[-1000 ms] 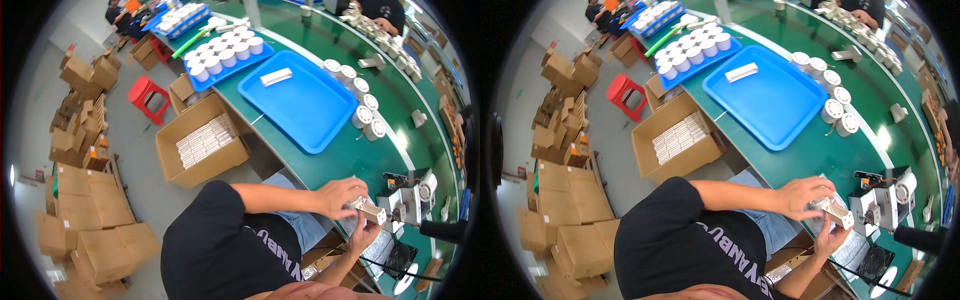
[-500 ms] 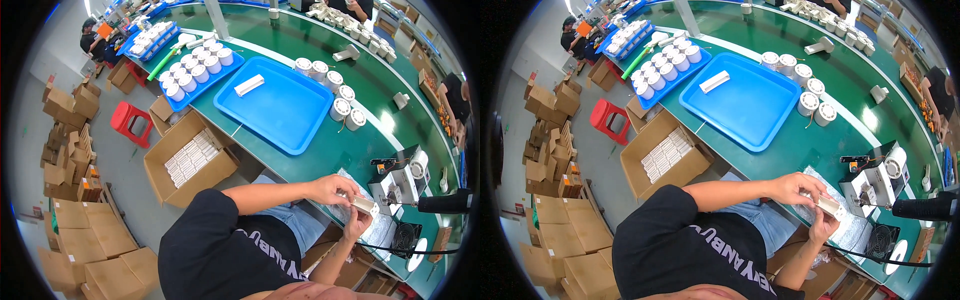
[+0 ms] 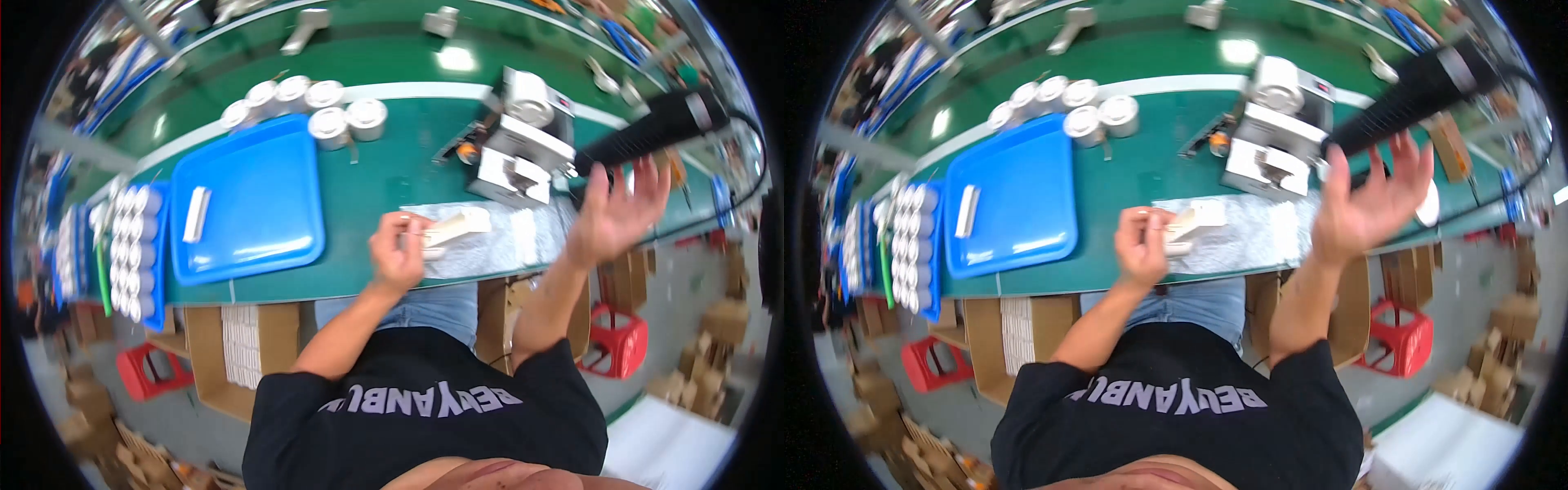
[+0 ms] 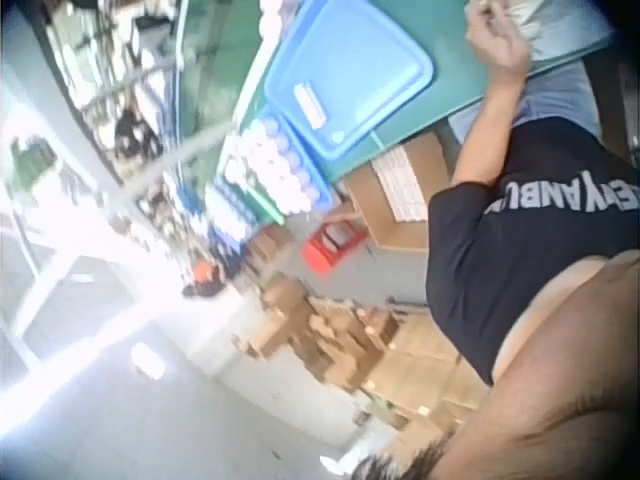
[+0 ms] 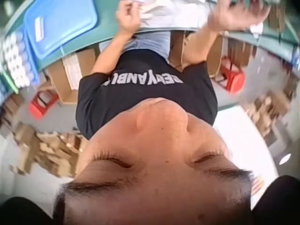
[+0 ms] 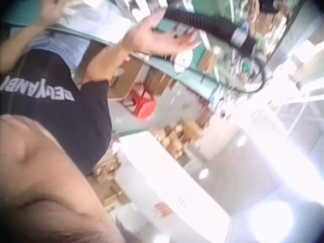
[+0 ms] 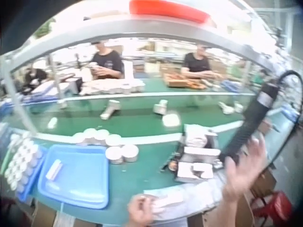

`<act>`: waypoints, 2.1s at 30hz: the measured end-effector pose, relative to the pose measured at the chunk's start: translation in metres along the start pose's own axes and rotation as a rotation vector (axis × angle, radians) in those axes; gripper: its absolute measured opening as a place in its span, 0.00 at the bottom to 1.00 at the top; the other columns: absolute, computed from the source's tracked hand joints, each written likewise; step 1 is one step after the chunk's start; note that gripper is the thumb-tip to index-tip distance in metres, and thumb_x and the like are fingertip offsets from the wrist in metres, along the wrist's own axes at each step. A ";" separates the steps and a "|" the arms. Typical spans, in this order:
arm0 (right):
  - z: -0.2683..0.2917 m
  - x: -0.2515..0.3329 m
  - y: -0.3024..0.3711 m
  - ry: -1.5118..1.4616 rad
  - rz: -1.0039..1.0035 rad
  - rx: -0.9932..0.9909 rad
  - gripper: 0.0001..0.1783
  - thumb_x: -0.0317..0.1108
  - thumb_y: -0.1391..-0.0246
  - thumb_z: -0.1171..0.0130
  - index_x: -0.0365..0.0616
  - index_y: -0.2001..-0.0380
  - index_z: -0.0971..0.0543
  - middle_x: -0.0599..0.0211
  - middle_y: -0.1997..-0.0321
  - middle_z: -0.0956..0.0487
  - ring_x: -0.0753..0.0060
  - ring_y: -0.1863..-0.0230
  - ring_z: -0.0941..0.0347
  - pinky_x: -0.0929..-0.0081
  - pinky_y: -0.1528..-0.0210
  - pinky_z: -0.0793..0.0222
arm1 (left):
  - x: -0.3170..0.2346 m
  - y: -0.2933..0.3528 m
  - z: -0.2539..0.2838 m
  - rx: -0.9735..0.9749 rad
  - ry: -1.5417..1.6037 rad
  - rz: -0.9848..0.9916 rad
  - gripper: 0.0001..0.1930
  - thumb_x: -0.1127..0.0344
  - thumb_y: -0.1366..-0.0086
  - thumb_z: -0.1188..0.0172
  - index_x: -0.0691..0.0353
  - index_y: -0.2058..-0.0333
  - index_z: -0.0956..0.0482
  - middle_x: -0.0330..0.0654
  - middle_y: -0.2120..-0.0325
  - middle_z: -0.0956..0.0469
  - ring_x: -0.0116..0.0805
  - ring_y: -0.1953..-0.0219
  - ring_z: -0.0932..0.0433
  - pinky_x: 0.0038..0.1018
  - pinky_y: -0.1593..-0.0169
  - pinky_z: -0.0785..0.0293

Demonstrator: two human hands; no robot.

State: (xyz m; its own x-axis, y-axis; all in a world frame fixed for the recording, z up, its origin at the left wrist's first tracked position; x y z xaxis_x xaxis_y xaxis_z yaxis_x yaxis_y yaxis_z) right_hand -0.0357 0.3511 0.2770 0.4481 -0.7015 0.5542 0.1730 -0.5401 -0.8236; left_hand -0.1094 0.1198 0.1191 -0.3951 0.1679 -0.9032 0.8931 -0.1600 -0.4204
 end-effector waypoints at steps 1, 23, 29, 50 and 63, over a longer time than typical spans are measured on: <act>-0.012 0.002 -0.017 -0.034 0.054 -0.013 0.51 0.18 0.60 0.29 0.37 0.34 0.47 0.54 0.42 0.32 0.63 0.40 0.35 0.64 0.43 0.36 | -0.001 -0.002 -0.001 0.032 -0.005 0.007 0.02 0.75 0.32 0.50 0.67 0.64 0.30 0.47 0.73 0.18 0.32 0.73 0.18 0.27 0.67 0.22; -0.064 0.012 -0.079 -0.059 0.060 0.184 0.18 0.35 0.35 0.47 0.39 0.46 0.34 0.70 0.72 0.29 0.83 0.81 0.31 0.83 0.81 0.32 | 0.001 0.002 -0.009 0.161 -0.038 0.034 0.06 0.73 0.29 0.57 0.68 0.64 0.33 0.51 0.70 0.18 0.35 0.73 0.19 0.27 0.66 0.23; -0.028 0.021 -0.045 -0.498 -0.427 0.346 0.36 0.66 0.40 0.52 0.36 0.56 0.31 0.59 0.65 0.24 0.71 0.79 0.28 0.70 0.78 0.27 | -0.002 0.000 -0.010 0.163 -0.054 -0.031 0.04 0.73 0.31 0.57 0.68 0.64 0.35 0.52 0.71 0.18 0.40 0.73 0.18 0.30 0.67 0.23; -0.054 0.024 -0.020 -0.488 -0.301 0.382 0.32 0.58 0.43 0.46 0.33 0.57 0.31 0.55 0.63 0.29 0.69 0.72 0.32 0.67 0.69 0.34 | 0.000 0.003 -0.009 0.166 -0.054 -0.037 0.04 0.73 0.32 0.60 0.68 0.66 0.38 0.52 0.72 0.18 0.40 0.75 0.19 0.31 0.70 0.24; -0.063 0.025 -0.017 -0.556 -0.317 0.328 0.31 0.54 0.43 0.49 0.30 0.60 0.30 0.54 0.63 0.29 0.67 0.72 0.33 0.65 0.66 0.34 | -0.007 0.001 -0.010 0.145 -0.075 -0.044 0.02 0.75 0.35 0.57 0.68 0.66 0.37 0.51 0.72 0.18 0.43 0.75 0.19 0.32 0.68 0.24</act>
State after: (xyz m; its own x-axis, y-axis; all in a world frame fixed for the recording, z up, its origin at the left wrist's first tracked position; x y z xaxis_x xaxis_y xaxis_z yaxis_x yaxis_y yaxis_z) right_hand -0.0827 0.3130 0.3122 0.6981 -0.1466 0.7008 0.5839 -0.4499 -0.6757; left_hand -0.1032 0.1277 0.1260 -0.4532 0.1060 -0.8851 0.8361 -0.2939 -0.4632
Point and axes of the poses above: each hand's wrist, its own y-axis away from the middle knuckle, its own z-axis out of the back of the hand, x = y × z, the point moved 5 cm from there along -y, towards the middle knuckle
